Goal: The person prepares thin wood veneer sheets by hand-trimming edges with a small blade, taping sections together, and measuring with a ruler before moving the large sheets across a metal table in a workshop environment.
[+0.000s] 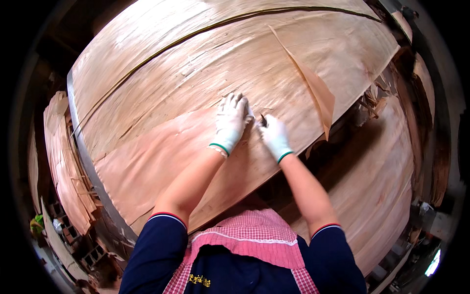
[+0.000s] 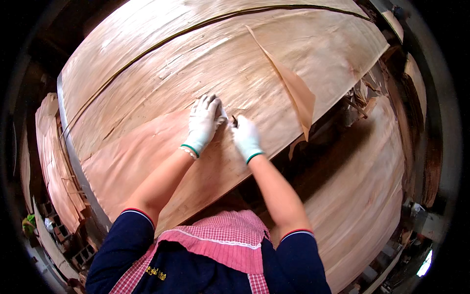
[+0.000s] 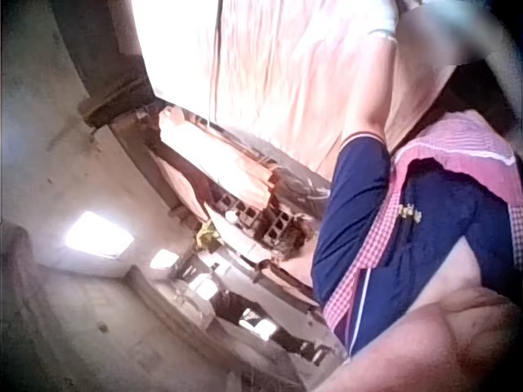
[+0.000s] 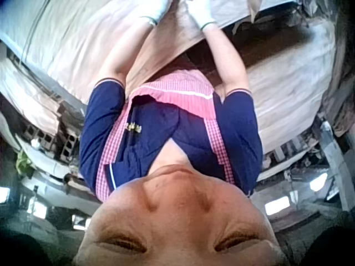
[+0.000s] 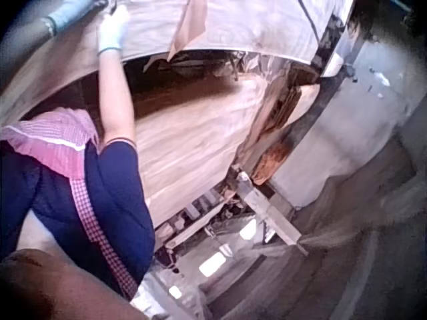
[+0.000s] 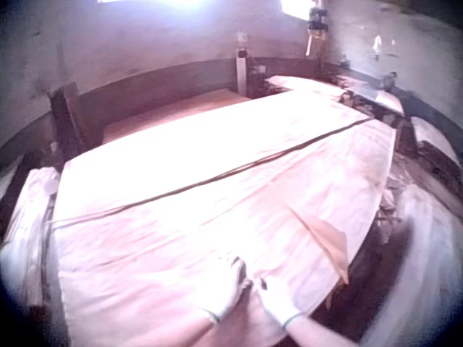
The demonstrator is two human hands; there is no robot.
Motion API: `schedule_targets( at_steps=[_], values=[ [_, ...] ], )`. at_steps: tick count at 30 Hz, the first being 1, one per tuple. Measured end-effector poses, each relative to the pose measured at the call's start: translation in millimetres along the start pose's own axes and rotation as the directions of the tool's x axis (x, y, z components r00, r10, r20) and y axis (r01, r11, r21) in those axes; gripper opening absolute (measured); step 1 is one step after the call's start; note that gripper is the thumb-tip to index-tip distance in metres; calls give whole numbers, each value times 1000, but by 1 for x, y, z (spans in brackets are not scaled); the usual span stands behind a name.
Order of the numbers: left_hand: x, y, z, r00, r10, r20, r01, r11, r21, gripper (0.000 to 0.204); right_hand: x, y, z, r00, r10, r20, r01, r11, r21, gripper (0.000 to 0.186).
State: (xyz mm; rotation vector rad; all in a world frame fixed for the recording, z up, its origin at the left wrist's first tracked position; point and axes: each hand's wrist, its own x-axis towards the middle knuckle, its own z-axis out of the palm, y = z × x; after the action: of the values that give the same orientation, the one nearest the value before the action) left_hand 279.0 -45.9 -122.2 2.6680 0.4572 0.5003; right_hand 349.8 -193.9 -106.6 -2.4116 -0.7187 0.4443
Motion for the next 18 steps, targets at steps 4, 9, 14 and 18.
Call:
schedule_targets(
  at_steps=[4, 9, 14, 18],
  values=[
    [5, -3, 2, 981, -195, -2, 193, 975, -114, 35, 31, -19, -101, 986, -155, 64, 161, 980, -114, 22],
    [-47, -7, -33, 958, -93, -270, 41, 980, -194, 39, -31, -36, -115, 983, 52, 176, -125, 890, 439, 11],
    [-213, -23, -125, 969, -158, -192, 111, 965, -238, 32, -122, -49, -29, 953, 0, 303, -136, 892, 431, 9],
    [-358, -56, -195, 923, -365, -120, 358, 931, -71, 31, -193, -99, 46, 852, -96, 515, -141, 905, 401, 6]
  ],
)
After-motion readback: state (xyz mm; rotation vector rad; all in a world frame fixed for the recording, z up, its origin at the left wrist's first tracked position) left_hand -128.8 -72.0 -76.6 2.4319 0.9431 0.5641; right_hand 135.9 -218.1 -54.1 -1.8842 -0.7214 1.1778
